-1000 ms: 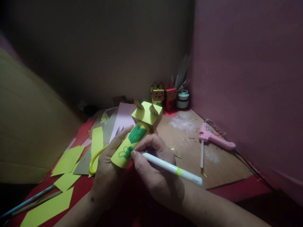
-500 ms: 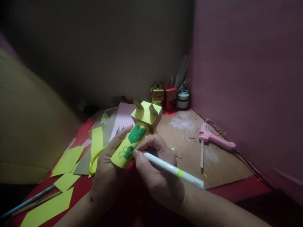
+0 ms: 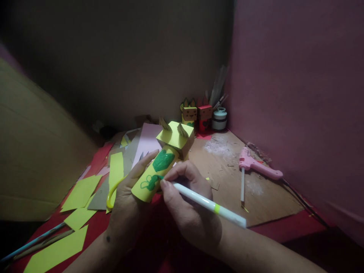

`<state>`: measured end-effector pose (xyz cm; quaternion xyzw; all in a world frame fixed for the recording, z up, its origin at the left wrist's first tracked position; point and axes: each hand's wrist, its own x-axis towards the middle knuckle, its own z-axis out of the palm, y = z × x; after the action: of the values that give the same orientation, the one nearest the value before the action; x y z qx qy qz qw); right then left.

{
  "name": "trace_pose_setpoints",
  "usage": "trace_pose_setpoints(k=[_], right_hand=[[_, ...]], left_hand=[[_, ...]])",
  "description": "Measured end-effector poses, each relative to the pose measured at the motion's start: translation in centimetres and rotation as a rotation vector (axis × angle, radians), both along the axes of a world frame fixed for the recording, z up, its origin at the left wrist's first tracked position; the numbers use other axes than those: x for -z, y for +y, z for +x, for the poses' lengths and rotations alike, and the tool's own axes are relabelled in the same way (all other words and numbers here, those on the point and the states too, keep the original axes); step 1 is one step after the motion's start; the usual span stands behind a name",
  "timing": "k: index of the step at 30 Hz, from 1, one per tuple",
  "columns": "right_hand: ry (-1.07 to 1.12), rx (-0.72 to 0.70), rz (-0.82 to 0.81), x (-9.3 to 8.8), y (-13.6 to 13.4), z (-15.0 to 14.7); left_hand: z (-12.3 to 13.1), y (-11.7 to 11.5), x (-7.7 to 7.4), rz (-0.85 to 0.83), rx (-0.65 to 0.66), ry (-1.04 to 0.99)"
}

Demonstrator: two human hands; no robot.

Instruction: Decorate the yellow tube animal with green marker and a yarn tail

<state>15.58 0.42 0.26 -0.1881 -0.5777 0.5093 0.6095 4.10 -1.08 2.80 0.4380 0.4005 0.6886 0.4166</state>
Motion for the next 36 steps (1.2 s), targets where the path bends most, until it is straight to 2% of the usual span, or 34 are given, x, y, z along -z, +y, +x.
trace_pose_setpoints(k=[12,19,28,36], right_hand=[[0.008,-0.032,-0.013,0.23,-0.04,0.07],[0.020,-0.009,0.008,0.13,-0.09,-0.03],[-0.001,-0.020,0.003,0.09,-0.01,0.05],[-0.018,-0.039,0.015,0.16,-0.04,0.02]], left_hand=[[0.05,0.38,0.55,-0.008,-0.032,0.011],[0.16,0.07,0.25,-0.033,-0.046,0.006],[-0.23,0.28,0.58,-0.012,0.022,0.005],[-0.07,-0.07,0.31,-0.037,-0.031,0.039]])
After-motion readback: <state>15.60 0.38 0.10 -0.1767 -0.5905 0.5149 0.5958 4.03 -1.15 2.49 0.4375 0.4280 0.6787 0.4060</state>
